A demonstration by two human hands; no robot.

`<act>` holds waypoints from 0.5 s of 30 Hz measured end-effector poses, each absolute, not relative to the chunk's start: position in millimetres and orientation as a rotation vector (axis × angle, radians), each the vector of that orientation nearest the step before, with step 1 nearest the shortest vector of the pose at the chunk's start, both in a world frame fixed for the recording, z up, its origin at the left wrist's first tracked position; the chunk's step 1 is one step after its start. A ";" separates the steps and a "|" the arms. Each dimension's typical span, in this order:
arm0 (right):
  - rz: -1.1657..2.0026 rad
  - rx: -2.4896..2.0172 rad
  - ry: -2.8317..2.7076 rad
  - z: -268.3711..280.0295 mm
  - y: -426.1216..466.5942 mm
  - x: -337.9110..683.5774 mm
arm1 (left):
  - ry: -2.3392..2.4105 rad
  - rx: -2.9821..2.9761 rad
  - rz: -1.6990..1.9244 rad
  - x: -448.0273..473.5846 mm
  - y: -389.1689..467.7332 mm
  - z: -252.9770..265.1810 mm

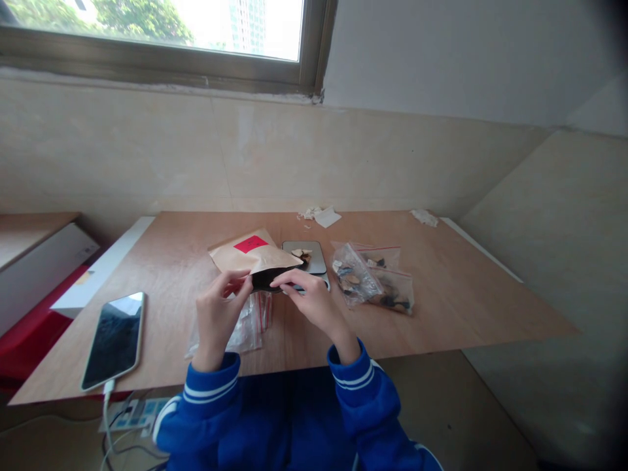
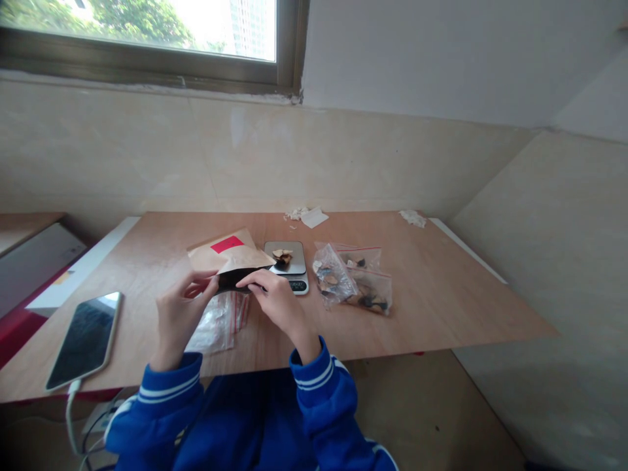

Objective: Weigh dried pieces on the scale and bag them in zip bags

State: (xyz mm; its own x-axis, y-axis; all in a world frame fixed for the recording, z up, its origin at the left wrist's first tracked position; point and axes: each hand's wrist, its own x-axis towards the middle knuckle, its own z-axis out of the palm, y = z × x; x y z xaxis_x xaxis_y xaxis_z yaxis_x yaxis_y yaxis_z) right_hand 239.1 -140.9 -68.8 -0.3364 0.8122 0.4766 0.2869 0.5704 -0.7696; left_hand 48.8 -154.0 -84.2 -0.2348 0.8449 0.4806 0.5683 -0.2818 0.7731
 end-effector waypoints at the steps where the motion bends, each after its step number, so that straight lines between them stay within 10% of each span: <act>1: 0.744 -0.890 -1.814 -69.4 -141.9 244.5 | 1.692 1.747 1.521 48.9 -153.8 -84.5; 15: 0.603 -1.358 -1.315 -157.5 -37.0 306.9 | 1.709 1.671 1.529 45.4 -154.0 -87.0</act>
